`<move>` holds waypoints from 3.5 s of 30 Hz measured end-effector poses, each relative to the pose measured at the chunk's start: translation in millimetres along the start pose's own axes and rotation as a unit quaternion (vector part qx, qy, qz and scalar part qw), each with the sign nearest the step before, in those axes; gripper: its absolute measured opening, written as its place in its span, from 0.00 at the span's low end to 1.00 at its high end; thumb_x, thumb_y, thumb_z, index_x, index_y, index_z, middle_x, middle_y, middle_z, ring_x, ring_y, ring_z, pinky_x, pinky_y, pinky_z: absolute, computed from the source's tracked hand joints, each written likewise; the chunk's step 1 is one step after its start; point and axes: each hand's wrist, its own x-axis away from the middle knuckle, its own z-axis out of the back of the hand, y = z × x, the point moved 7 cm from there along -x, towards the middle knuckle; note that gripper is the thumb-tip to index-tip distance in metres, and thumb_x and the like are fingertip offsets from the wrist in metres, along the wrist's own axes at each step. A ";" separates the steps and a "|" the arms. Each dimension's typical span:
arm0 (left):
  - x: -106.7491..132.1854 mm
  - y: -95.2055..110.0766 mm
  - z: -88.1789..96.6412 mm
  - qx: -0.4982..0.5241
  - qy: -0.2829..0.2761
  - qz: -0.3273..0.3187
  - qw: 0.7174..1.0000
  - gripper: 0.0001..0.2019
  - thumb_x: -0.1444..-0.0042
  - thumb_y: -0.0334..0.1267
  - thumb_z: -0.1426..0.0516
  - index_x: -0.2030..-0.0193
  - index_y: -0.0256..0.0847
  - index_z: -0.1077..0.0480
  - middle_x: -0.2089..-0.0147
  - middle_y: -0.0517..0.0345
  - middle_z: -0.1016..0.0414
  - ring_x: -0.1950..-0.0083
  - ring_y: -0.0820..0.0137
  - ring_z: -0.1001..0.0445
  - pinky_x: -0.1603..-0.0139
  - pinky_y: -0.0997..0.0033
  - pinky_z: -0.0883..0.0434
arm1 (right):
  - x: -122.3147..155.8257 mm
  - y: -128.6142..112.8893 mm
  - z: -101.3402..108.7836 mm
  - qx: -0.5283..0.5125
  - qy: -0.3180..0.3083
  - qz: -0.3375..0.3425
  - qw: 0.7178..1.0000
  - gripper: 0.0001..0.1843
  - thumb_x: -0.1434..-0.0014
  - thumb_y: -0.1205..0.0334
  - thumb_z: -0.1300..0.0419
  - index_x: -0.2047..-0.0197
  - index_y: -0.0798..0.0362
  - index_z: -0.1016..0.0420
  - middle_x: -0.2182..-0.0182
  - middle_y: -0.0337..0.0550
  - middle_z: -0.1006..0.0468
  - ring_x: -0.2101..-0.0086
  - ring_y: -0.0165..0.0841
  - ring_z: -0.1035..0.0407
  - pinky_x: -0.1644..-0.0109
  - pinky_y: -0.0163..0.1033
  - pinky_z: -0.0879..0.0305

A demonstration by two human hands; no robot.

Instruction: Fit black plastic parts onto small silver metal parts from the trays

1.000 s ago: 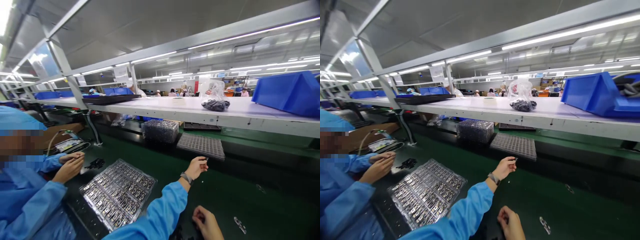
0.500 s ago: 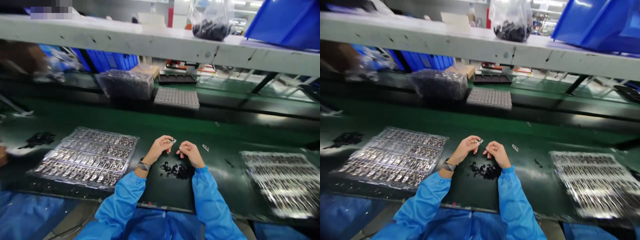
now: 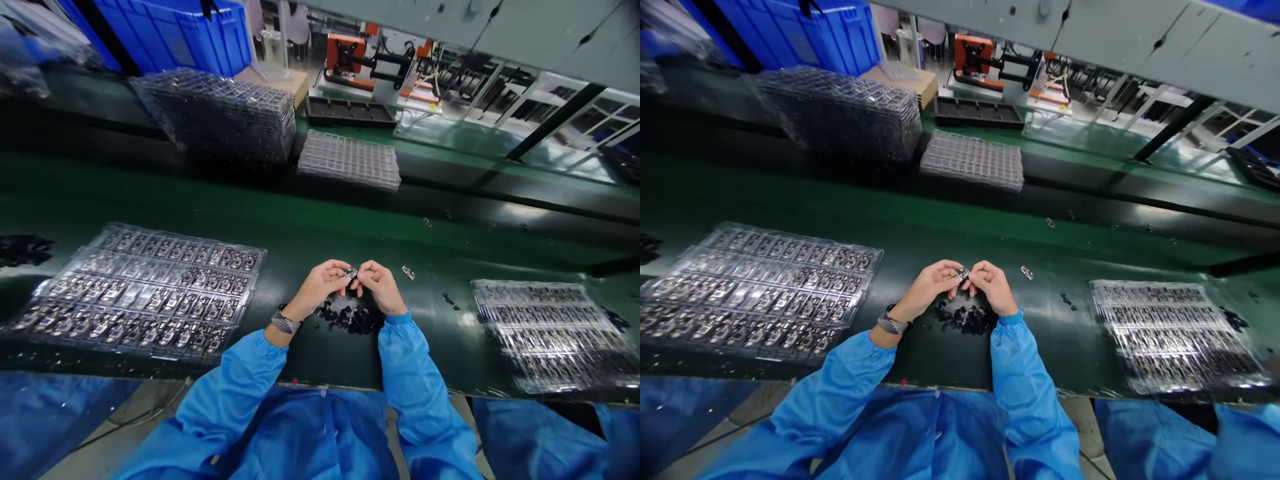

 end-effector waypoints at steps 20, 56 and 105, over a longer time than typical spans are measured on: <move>-2.0 -11.2 2.3 0.011 -0.009 0.016 1.000 0.22 0.48 0.42 0.30 0.50 0.33 0.28 0.67 0.58 0.24 0.74 0.76 0.29 0.71 0.74 0.33 | 0.6 -4.4 -1.1 -0.023 -0.013 0.039 0.999 0.20 0.43 0.45 0.28 0.63 0.50 0.30 0.74 0.40 0.17 0.78 0.31 0.28 0.70 0.37 0.31; 2.1 -2.9 3.4 0.011 0.022 -0.054 0.998 0.21 0.45 0.42 0.31 0.49 0.36 0.30 0.66 0.58 0.24 0.72 0.74 0.26 0.69 0.74 0.31 | -1.4 7.3 -11.6 -0.073 0.053 0.050 0.995 0.20 0.46 0.44 0.27 0.63 0.51 0.23 0.76 0.38 0.23 0.77 0.29 0.32 0.72 0.36 0.34; 95.4 122.6 272.5 -0.400 0.356 0.101 0.838 0.26 0.67 0.45 0.26 0.64 0.37 0.30 0.79 0.64 0.31 0.79 0.72 0.34 0.77 0.75 0.43 | -5.1 17.1 -1.6 0.076 0.070 0.021 0.994 0.27 0.50 0.35 0.32 0.70 0.54 0.25 0.76 0.45 0.22 0.78 0.33 0.31 0.73 0.38 0.36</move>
